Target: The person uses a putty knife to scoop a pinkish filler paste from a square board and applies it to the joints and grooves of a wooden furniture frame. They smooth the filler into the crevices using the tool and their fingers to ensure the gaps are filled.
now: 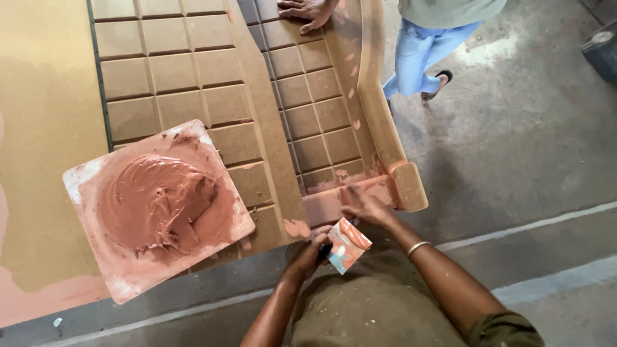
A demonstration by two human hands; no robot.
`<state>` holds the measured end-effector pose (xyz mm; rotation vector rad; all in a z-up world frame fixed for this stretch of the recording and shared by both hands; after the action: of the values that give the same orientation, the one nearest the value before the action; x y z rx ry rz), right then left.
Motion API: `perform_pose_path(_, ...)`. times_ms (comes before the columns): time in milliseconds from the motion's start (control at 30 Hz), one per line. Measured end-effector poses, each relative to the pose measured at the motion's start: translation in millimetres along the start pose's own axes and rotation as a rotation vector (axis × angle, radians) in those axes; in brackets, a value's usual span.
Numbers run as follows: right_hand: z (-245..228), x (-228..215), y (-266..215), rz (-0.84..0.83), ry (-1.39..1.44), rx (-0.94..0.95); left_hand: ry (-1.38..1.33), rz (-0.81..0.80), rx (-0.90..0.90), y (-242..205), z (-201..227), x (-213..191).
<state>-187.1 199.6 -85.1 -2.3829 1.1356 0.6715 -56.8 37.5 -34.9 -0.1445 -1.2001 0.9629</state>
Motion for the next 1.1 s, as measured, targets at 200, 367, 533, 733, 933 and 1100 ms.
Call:
perform_pose_path(200, 24.6, -57.7, -39.8, 0.126, -0.079, 0.458, -0.127, 0.107, -0.051, -7.2, -18.1, -18.0)
perform_pose_path(367, 31.1, -32.4, -34.7, -0.048, 0.010, 0.461, -0.123, 0.066, -0.022, -9.7, -23.4, -24.1)
perform_pose_path(533, -24.6, 8.1, -5.7, -0.014, 0.047, 0.089, -0.209, 0.234, -0.249, -8.7, -33.6, -37.3)
perform_pose_path(733, -137.0, -35.8, -63.2, -0.246, -0.187, -0.264, -0.339, -0.016, -0.249, 41.6, -48.1, -42.0)
perform_pose_path(933, -201.9, -83.2, -89.9, -0.545, -0.467, -0.171, -0.364, -0.128, -0.165, 70.3, -57.3, -46.6)
perform_pose_path(1100, -208.3, -74.2, -91.4, -0.296, 0.034, -0.206, -0.160, -0.300, -0.088, 57.1, -20.0, 1.1)
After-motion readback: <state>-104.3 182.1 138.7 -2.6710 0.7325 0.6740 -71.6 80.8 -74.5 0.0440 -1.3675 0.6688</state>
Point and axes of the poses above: each hand's wrist, its own y-axis towards the middle knuckle, its own x-axis out of the palm, z = x × y, the point moved 8 cm from there along y, towards the middle knuckle, and after that the axes turned 15 degrees about -x, right-handed, at the moved point
